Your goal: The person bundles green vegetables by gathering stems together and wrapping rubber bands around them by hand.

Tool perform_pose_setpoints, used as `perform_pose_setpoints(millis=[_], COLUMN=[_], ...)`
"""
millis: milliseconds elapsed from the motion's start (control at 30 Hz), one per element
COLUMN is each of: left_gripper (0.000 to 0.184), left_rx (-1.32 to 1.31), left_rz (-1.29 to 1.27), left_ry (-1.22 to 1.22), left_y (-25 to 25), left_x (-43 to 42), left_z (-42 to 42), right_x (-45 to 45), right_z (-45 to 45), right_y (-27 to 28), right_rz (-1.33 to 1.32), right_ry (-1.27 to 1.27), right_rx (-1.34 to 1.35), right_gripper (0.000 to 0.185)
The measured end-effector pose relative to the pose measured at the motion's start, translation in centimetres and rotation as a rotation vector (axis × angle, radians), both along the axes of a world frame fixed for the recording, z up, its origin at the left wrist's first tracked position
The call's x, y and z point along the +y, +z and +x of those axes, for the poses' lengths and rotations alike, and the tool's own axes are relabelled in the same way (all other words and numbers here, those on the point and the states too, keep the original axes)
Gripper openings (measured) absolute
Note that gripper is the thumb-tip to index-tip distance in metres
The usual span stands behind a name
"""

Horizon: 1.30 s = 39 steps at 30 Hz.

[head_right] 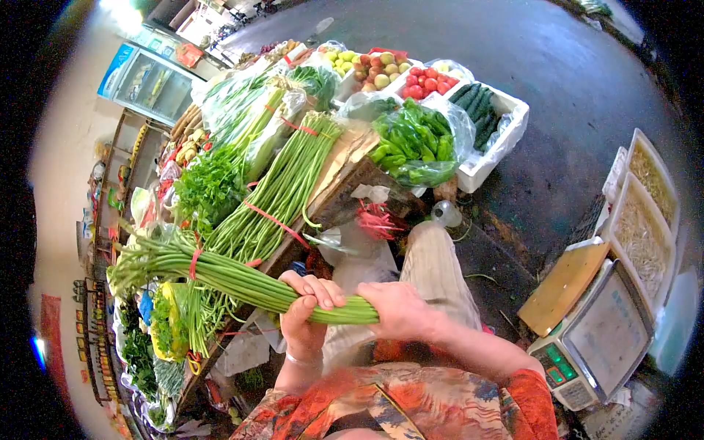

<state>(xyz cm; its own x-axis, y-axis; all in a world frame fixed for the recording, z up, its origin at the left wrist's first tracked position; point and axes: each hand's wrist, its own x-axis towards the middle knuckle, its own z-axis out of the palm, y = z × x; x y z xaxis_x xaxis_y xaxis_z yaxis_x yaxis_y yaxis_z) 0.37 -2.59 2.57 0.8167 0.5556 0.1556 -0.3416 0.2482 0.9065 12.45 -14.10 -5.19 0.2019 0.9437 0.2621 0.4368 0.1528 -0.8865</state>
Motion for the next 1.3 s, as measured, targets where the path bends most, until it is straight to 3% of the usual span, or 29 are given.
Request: perform_pose_setpoints(millis=[67,300,400,767,1000,1200,1267,1300], left_gripper=[0.020,0.022,0.024,0.016,0.012,0.008,0.008,0.008], left_rx=[-0.031,-0.091,-0.072,0.231,0.420,0.466,0.459,0.437], left_rz=[-0.061,0.030,0.069,0.142,0.278,0.388,0.356,0.283], left_ry=[0.027,-0.003,-0.012,0.268,0.265,0.324,0.240,0.260], left_y=[0.2,0.7,0.2,-2.2,-2.6,-4.7,-4.0,-4.5], left_x=[-0.1,-0.5,-1.1,-1.8,-2.2,-1.8,-1.3,-0.9], left_z=[0.5,0.8,1.3,1.6,2.1,2.3,2.4,2.3], right_x=[0.0,0.1,0.3,1.9,2.7,3.5,3.7,3.2], right_z=[-0.2,0.4,-0.3,-2.1,-2.7,-2.9,-3.1,-2.7], right_y=[-0.3,-2.3,-4.1,-6.8,-8.7,-11.6,-13.0,-11.3], right_rz=[0.025,0.216,0.143,-0.110,-0.248,-0.055,-0.017,-0.138], right_ry=[-0.028,-0.050,0.048,0.109,0.143,0.156,0.176,0.171], right_rx=[0.016,0.064,0.263,0.276,0.336,0.295,0.296,0.343], right_gripper=[0.036,0.051,0.049,0.043,0.036,0.032,0.031,0.032])
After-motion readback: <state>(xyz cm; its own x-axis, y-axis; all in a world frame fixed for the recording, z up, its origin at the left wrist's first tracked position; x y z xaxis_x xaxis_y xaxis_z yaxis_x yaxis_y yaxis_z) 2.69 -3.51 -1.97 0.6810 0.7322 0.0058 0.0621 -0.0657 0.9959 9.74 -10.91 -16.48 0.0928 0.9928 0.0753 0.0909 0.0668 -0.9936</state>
